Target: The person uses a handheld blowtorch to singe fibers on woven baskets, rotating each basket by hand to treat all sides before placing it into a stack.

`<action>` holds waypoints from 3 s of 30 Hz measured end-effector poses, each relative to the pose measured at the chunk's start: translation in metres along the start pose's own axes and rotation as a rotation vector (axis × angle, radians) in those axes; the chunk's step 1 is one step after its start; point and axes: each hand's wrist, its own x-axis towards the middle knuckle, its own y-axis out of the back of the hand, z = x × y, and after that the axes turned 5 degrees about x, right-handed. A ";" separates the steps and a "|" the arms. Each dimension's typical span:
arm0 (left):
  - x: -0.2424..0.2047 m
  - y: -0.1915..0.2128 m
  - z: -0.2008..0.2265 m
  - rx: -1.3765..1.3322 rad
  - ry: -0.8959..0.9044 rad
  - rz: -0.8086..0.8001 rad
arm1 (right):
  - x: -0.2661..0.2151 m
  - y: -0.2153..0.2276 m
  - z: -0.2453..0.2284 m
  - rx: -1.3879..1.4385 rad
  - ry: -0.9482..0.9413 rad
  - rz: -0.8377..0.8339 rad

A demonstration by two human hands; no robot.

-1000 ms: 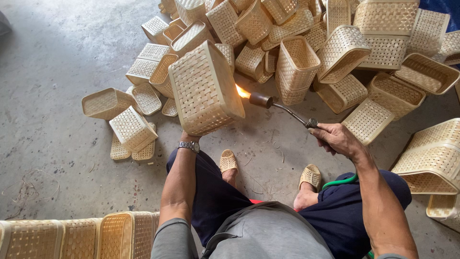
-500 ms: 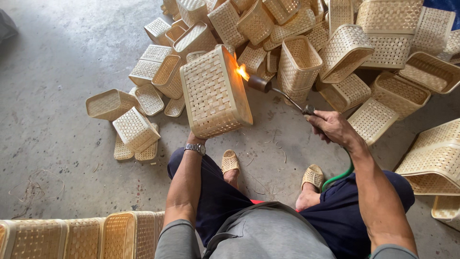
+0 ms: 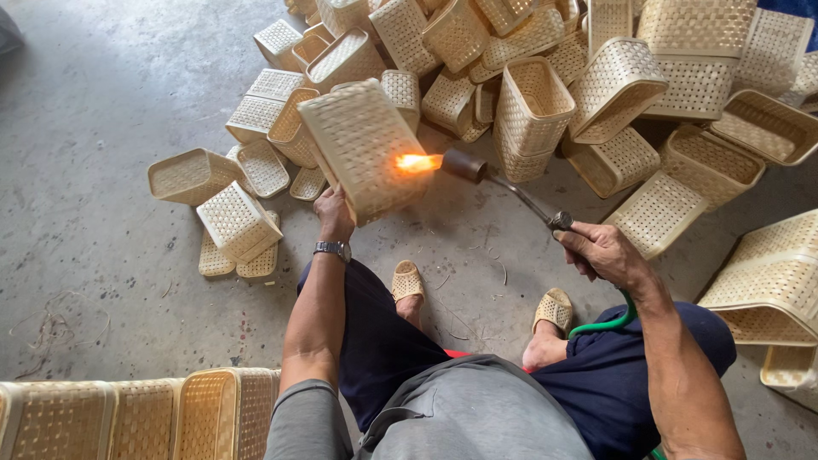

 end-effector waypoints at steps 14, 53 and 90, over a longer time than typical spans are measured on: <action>-0.094 -0.082 0.025 1.054 -0.385 0.201 | 0.017 -0.055 0.002 -0.167 -0.005 0.189; -0.166 -0.154 0.022 1.637 -1.336 -0.505 | 0.102 -0.019 0.088 -0.031 0.232 0.288; -0.322 0.233 0.166 2.217 -0.182 0.883 | 0.136 -0.016 0.160 -0.212 0.067 0.178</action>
